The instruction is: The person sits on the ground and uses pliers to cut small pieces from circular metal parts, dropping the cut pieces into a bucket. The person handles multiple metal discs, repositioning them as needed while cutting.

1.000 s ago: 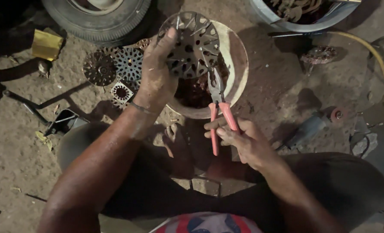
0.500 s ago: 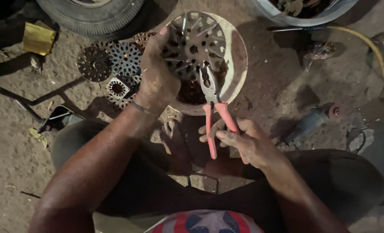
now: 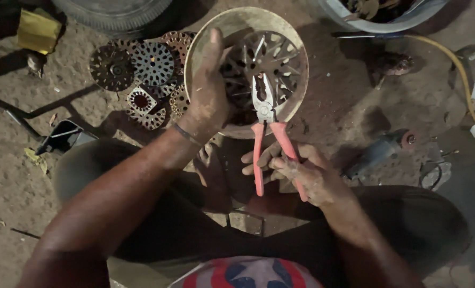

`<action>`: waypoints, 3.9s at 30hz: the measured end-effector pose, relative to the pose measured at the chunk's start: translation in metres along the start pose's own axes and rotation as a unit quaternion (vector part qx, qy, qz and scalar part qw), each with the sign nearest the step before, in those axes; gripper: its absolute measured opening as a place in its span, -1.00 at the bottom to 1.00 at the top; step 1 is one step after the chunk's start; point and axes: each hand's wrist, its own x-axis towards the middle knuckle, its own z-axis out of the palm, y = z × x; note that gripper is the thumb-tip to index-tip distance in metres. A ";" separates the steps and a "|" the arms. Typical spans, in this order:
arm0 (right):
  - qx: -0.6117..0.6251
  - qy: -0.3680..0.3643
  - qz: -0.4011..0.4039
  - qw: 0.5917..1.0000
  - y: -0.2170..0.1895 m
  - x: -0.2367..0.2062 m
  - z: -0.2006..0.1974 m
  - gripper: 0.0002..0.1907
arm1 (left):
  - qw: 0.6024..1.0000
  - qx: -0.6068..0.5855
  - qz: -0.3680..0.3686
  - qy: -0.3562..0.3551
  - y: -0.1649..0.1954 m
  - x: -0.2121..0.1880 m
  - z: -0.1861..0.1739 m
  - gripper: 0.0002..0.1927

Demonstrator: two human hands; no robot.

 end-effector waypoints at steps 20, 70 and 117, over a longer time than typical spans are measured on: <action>-0.477 0.172 0.012 0.862 -0.029 -0.016 -0.012 -0.65 | 0.861 0.472 0.058 -0.179 0.001 -0.009 0.002 -0.58; -0.046 0.131 -0.013 0.990 0.030 0.010 -0.003 -0.52 | 0.958 -0.157 -0.228 -0.070 -0.011 -0.005 -0.006 -0.32; -0.598 0.217 -0.014 0.772 -0.007 -0.006 0.001 -0.59 | 0.973 0.186 -0.063 -0.120 -0.038 -0.010 -0.010 -0.24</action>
